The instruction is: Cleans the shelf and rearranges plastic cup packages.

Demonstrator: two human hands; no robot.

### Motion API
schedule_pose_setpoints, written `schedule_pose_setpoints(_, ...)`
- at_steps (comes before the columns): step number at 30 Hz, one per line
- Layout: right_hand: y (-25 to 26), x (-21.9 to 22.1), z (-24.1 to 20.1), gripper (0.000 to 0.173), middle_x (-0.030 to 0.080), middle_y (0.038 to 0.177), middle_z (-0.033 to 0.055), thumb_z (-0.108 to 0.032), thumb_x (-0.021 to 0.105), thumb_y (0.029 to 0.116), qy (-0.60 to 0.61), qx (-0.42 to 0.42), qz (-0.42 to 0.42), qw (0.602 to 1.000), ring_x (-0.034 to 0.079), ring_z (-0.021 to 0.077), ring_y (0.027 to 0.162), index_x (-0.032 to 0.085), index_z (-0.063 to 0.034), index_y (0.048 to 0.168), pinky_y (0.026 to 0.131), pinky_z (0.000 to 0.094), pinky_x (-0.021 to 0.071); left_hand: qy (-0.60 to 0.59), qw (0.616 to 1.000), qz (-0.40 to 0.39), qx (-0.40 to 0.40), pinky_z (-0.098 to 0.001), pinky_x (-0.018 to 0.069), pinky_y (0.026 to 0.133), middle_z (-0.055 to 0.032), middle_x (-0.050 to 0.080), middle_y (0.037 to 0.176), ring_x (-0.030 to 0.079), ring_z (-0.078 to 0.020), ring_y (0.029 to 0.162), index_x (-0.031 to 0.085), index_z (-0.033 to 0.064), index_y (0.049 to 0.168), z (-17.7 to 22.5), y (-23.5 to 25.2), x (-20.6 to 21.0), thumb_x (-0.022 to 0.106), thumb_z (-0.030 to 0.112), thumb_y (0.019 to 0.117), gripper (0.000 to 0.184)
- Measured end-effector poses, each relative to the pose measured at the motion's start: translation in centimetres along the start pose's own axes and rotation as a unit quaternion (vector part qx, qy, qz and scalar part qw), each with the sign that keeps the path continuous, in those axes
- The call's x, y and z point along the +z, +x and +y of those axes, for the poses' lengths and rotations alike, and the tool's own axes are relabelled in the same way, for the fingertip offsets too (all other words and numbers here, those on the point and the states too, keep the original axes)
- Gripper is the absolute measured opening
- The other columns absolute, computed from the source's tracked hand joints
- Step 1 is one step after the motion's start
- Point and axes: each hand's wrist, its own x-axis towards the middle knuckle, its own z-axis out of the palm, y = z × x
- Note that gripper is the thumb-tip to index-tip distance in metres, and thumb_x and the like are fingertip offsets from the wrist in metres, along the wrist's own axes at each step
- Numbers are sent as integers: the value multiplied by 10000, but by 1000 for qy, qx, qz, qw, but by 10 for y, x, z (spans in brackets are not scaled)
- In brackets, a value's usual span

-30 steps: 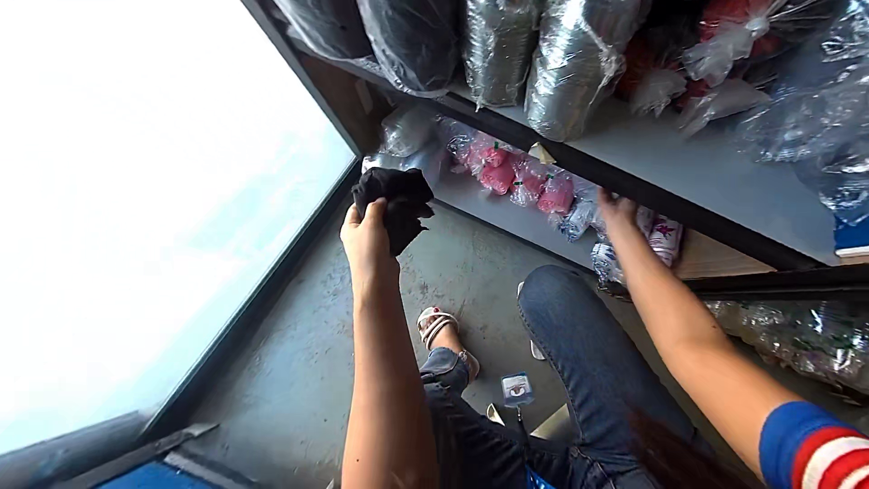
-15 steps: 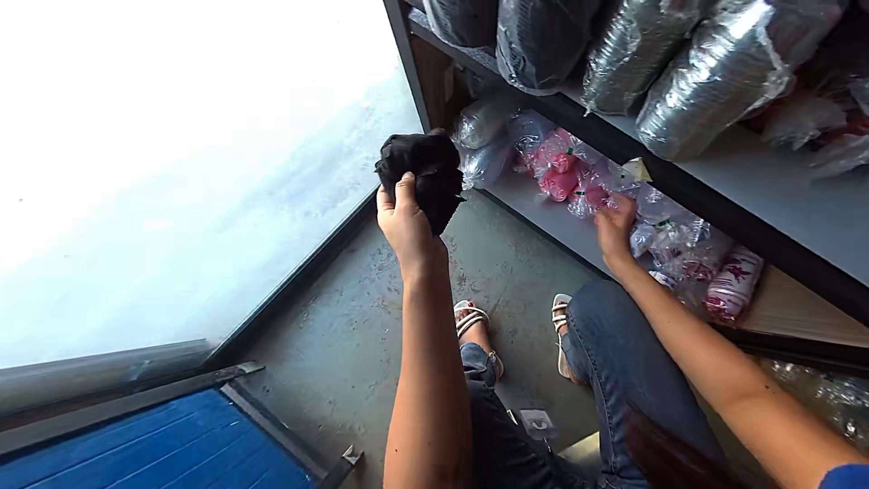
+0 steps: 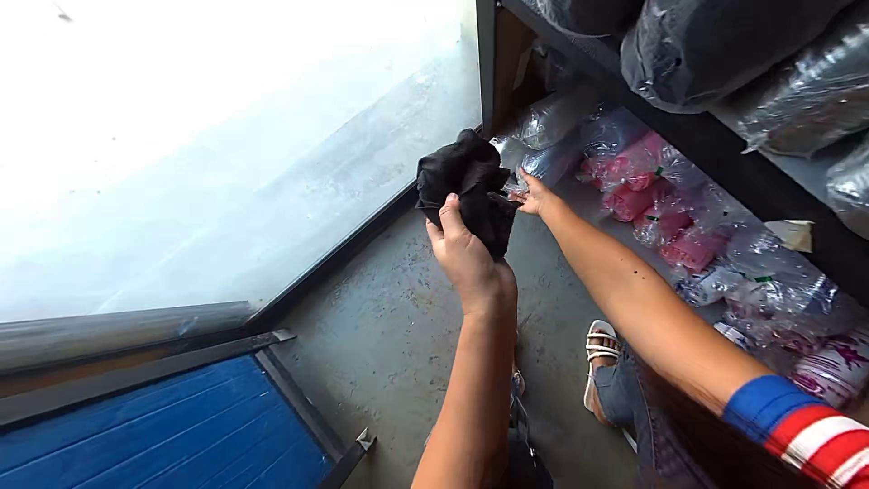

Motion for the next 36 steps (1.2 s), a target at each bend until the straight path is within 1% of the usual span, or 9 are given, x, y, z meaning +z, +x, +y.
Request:
schedule_pose_setpoints(2, 3, 1, -10, 580, 573, 1286, 146, -493, 432, 1077, 12, -11, 31, 999, 602, 207, 1039, 413, -67, 1470, 872, 318, 509, 1, 1000, 3, -5, -307, 592, 777, -60, 625, 969, 672, -132, 881, 495, 78, 1242, -4, 6, 1, 475, 182, 1083, 190)
schedule_pose_setpoints(5, -5, 10, -21, 436, 589, 1092, 103, -386, 413, 1108, 16, -38, 73, 996, 576, 162, 836, 502, -53, 1375, 722, 279, 493, 12, 1000, 3, 5, -311, 589, 797, -58, 618, 989, 669, -127, 898, 487, 80, 1245, -7, 14, 7, 480, 184, 1084, 191)
schedule_pose_setpoints(8, -38, 16, -39, 547, 387, 1543, 227, -324, 441, 1105, 79, -47, 77, 993, 522, 339, 1305, 289, -55, 1555, 1014, 409, 501, 22, 1000, -4, -7, -316, 586, 807, -59, 611, 1018, 666, -130, 910, 469, 84, 1286, -8, 14, 14, 484, 209, 1087, 236)
schedule_pose_setpoints(11, -72, 19, -56, 565, 270, 1634, 192, -299, 436, 1105, 164, -80, 69, 981, 393, 370, 1450, 219, -97, 1586, 1110, 486, 452, 29, 999, -13, -29, -323, 581, 842, -63, 620, 1075, 666, -132, 957, 455, 91, 1346, -6, 13, 14, 499, 239, 1084, 304)
schedule_pose_setpoints(17, -106, 0, -67, 548, 311, 1613, 189, -344, 354, 1124, 152, -205, 28, 967, 439, 336, 1418, 231, -87, 1592, 1112, 433, 452, 25, 999, -17, -25, -323, 566, 866, -78, 608, 1104, 650, -134, 985, 447, 68, 1359, 4, 16, 2, 491, 221, 1085, 316)
schedule_pose_setpoints(23, -151, -42, -52, 564, 367, 1561, 222, -357, 344, 1126, 126, -234, 27, 964, 541, 323, 1317, 199, -72, 1591, 1047, 378, 507, -9, 999, -21, -27, -335, 574, 845, -109, 607, 1076, 657, -159, 952, 444, 39, 1360, 15, 0, -3, 486, 165, 1082, 308)
schedule_pose_setpoints(27, -199, -55, -27, 483, 499, 1392, 215, -309, 331, 1130, 84, -216, 5, 973, 649, 286, 1116, 264, -46, 1530, 936, 361, 564, -17, 999, -39, -30, -336, 576, 833, -111, 610, 1067, 657, -160, 943, 453, 39, 1349, 20, -17, -10, 491, 164, 1078, 301)
schedule_pose_setpoints(31, -288, -72, 6, 339, 644, 1104, 137, -290, 358, 1123, -8, -164, -32, 986, 713, 232, 929, 433, -37, 1336, 840, 349, 606, -1, 999, -43, -10, -334, 568, 849, -117, 602, 1105, 647, -160, 970, 422, 27, 1387, 20, -15, -16, 496, 163, 1077, 346)
schedule_pose_setpoints(36, -402, -133, 25, 323, 705, 1133, 149, -217, 299, 1127, -103, -110, -98, 984, 701, 252, 1105, 515, 1, 1227, 998, 378, 563, 20, 999, -47, 16, -336, 565, 857, -119, 596, 1101, 647, -162, 966, 406, 16, 1390, 16, -4, -20, 468, 159, 1083, 344)
